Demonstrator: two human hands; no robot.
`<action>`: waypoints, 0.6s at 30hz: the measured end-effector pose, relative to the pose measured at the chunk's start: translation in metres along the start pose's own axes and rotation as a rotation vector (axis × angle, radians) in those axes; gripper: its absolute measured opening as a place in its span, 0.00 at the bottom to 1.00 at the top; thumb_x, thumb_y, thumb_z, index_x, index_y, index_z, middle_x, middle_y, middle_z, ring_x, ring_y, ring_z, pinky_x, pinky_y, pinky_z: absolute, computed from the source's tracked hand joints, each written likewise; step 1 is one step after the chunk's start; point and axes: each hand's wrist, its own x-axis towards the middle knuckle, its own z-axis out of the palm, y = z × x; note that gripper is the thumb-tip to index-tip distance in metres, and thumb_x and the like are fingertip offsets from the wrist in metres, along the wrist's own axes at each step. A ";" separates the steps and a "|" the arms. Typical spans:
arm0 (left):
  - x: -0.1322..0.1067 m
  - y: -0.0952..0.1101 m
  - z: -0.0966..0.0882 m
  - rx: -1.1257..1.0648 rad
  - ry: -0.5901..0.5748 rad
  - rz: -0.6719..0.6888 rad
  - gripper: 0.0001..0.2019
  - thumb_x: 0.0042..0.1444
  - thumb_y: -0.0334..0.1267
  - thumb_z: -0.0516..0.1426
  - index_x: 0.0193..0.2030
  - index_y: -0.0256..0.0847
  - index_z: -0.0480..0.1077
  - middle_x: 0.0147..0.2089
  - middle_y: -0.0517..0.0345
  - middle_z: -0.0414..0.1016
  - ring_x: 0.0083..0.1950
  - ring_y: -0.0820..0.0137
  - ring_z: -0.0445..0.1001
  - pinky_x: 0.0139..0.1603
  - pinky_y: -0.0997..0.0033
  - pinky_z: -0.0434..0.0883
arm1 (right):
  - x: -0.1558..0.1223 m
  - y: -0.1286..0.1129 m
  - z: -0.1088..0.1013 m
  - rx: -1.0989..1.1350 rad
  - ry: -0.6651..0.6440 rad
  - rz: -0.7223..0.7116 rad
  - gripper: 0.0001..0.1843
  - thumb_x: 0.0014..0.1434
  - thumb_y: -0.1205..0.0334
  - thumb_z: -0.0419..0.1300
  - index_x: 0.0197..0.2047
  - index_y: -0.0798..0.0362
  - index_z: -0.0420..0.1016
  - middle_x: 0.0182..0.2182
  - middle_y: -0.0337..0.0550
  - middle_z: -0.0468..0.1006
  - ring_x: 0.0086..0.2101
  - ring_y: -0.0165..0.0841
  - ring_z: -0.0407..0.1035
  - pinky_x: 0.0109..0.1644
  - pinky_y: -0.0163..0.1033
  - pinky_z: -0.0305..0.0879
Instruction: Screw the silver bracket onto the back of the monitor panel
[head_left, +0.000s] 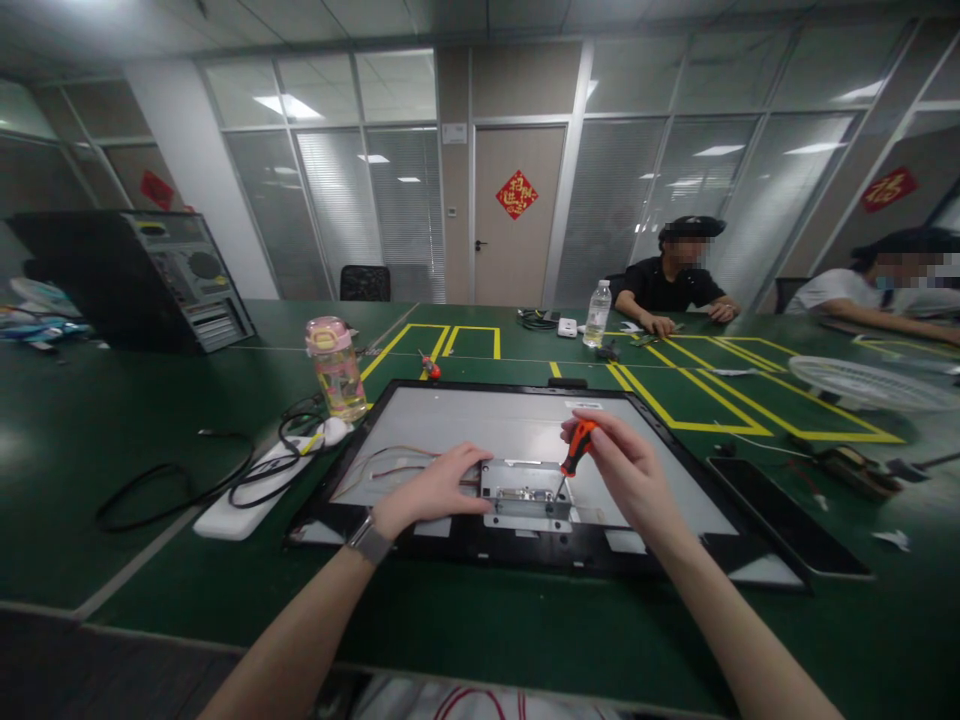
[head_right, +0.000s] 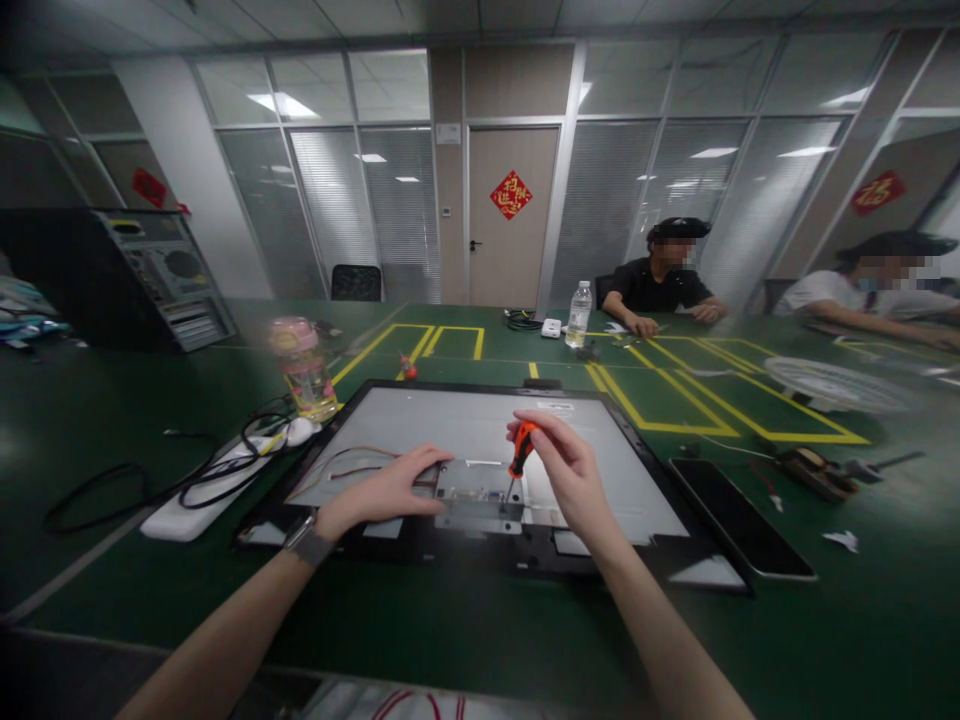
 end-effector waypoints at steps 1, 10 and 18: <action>0.000 0.000 0.000 0.001 0.001 0.000 0.30 0.50 0.44 0.62 0.60 0.45 0.62 0.57 0.53 0.65 0.56 0.60 0.66 0.58 0.64 0.63 | 0.000 0.000 0.001 0.026 -0.009 0.004 0.12 0.61 0.54 0.57 0.46 0.45 0.76 0.39 0.44 0.77 0.42 0.37 0.72 0.46 0.45 0.69; 0.000 0.001 0.000 -0.008 -0.003 -0.020 0.30 0.50 0.46 0.62 0.60 0.46 0.62 0.57 0.52 0.65 0.56 0.59 0.66 0.57 0.63 0.63 | 0.002 0.001 -0.001 -0.103 0.071 -0.060 0.09 0.59 0.56 0.61 0.42 0.46 0.78 0.37 0.42 0.77 0.40 0.36 0.72 0.45 0.43 0.69; 0.000 -0.001 0.000 -0.014 -0.009 -0.016 0.31 0.50 0.46 0.62 0.60 0.46 0.61 0.57 0.52 0.64 0.56 0.59 0.66 0.58 0.63 0.62 | -0.001 -0.007 0.008 -0.180 0.066 -0.128 0.11 0.61 0.55 0.58 0.45 0.46 0.77 0.40 0.45 0.77 0.43 0.38 0.70 0.47 0.45 0.68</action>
